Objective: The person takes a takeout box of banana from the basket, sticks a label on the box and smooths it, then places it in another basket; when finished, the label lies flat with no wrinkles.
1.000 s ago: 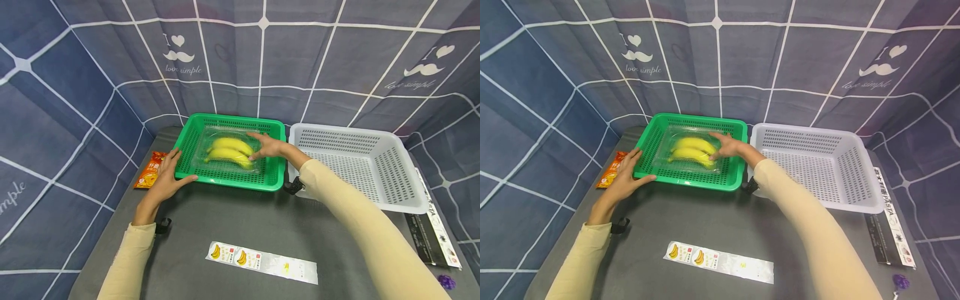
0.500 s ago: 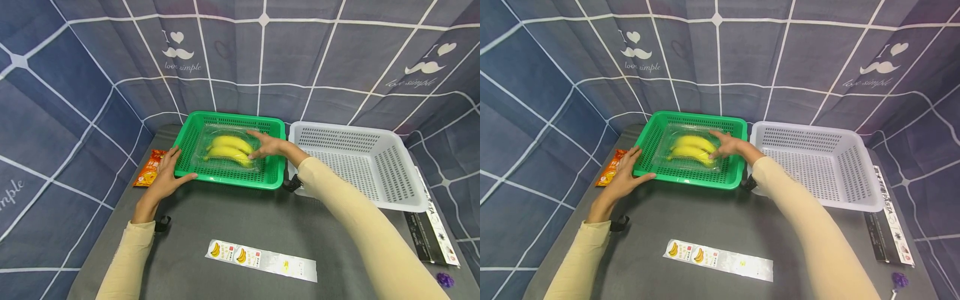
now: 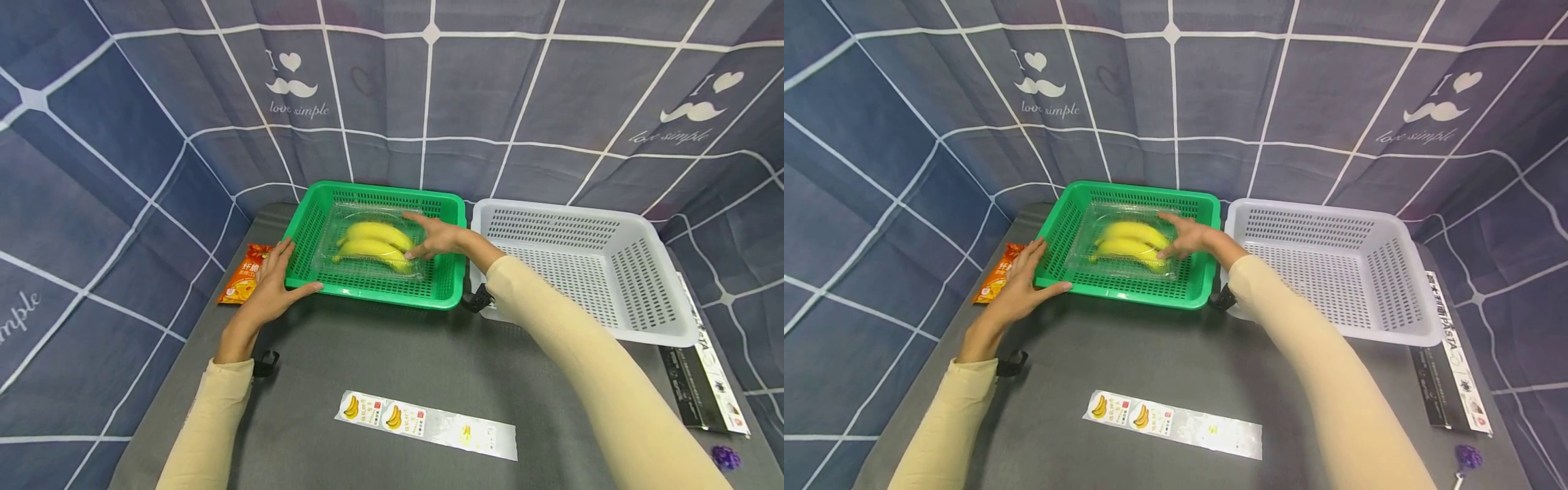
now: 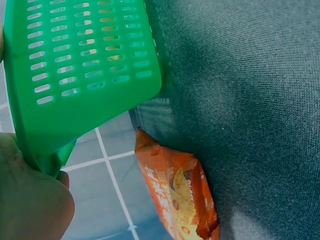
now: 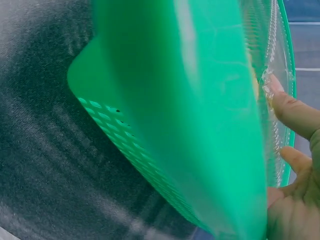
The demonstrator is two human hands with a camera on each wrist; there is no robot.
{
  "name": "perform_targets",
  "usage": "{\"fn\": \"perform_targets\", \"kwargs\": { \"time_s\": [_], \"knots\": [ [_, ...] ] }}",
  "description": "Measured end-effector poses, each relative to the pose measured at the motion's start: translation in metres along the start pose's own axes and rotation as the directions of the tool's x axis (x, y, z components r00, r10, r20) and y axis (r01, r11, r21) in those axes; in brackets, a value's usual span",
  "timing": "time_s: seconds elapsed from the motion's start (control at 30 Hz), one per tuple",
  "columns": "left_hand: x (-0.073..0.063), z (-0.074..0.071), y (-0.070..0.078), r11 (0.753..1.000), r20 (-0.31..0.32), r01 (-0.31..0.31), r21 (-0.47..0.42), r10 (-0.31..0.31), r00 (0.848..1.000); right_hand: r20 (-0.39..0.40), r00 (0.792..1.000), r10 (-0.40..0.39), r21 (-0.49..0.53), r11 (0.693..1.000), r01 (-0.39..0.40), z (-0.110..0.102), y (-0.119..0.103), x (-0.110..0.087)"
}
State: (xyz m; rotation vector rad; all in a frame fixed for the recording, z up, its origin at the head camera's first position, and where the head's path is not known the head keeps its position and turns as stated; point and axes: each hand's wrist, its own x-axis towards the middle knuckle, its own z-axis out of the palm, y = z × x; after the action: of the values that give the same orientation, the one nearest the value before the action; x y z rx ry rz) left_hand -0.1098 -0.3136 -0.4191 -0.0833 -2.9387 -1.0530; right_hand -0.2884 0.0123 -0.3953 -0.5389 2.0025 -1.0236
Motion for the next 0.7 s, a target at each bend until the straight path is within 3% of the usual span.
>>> {"fn": "perform_targets", "kwargs": {
  "time_s": [0.37,0.7],
  "knots": [
    [0.001,-0.002,0.002,1.000,0.007,0.011,0.028,-0.011,1.000,-0.040,0.999,-0.013,0.226,0.974,0.022,-0.006,0.000,-0.005],
    [-0.002,-0.002,-0.001,0.999,0.003,-0.003,0.045,0.003,1.000,-0.099,0.994,-0.054,0.280,0.957,0.079,-0.011,-0.004,-0.021]
  ]
}}
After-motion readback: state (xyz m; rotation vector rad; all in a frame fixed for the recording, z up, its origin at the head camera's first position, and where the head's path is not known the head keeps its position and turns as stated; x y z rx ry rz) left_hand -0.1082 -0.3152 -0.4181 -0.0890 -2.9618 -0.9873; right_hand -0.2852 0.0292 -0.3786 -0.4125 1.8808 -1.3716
